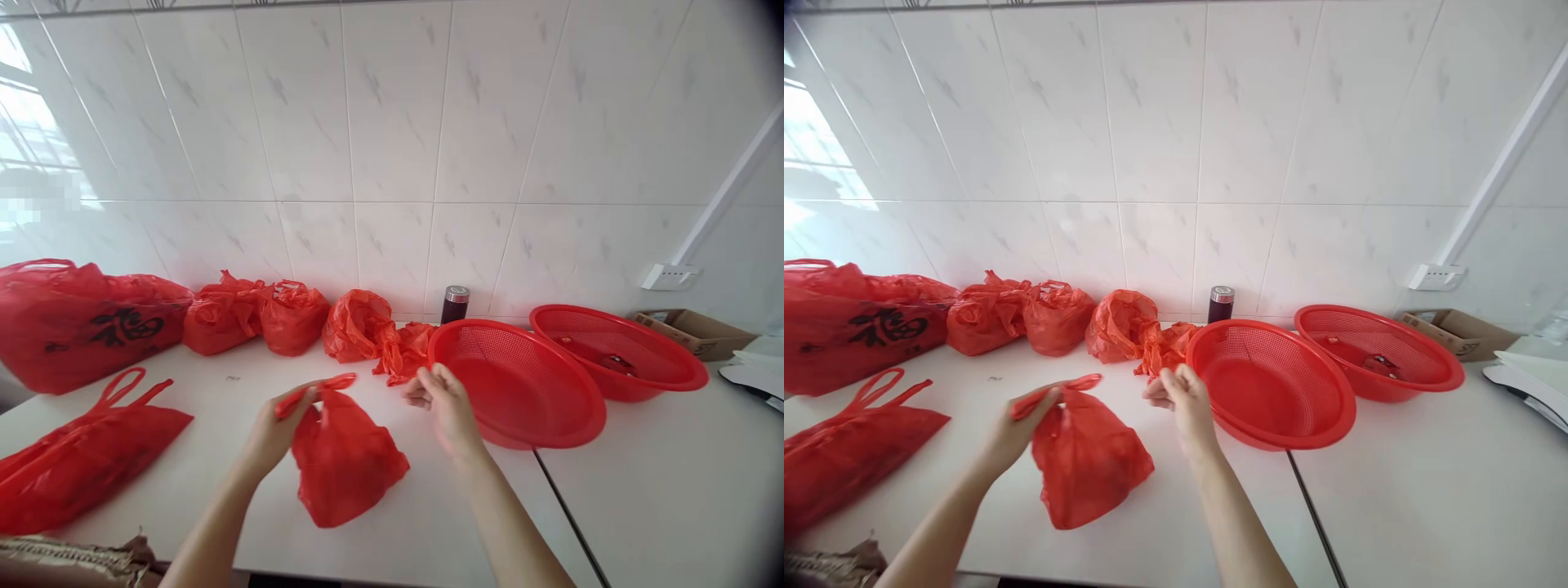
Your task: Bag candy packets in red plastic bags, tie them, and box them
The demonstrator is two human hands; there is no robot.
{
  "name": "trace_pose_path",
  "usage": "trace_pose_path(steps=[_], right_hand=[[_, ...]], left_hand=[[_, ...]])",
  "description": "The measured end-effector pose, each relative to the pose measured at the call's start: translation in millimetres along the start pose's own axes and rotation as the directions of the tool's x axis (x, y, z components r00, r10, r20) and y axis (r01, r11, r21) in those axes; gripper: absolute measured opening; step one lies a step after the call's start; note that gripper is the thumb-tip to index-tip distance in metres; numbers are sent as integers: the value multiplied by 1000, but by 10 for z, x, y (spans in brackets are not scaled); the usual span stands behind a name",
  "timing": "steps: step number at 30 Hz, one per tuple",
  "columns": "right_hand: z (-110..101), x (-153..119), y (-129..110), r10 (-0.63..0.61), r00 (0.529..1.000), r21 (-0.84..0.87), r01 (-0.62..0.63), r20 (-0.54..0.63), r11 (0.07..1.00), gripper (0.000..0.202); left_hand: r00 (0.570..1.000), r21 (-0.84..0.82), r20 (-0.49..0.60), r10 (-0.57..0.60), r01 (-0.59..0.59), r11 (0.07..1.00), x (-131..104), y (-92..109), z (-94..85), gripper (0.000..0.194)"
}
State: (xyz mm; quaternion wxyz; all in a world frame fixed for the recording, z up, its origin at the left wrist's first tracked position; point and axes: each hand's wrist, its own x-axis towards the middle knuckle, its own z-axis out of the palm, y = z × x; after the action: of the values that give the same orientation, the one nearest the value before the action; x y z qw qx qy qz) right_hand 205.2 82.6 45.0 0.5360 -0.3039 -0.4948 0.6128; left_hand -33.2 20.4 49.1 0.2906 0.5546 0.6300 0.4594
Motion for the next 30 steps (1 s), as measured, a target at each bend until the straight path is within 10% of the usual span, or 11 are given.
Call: trace_pose_path(steps=[3,9,16,21,30], right_hand=[[37,-44,145,40,999,-81,-38,23,996,40],[612,-142,321,12,956,-160,36,294,986,44],[421,10,507,-15,999,-72,12,-48,997,52],[118,169,723,20,943,-242,-106,-332,965,50],[381,-225,1095,-187,978,-804,38,-91,593,49]], left_hand=[[995,-21,-97,34,-36,999,-99,-204,-48,43],[980,37,-65,191,-189,981,-193,30,315,37],[965,26,-254,70,-65,998,-412,-387,136,39],[931,-88,-362,-47,16,996,-712,-713,227,43],[882,204,-428,197,-118,972,-439,-749,611,31]])
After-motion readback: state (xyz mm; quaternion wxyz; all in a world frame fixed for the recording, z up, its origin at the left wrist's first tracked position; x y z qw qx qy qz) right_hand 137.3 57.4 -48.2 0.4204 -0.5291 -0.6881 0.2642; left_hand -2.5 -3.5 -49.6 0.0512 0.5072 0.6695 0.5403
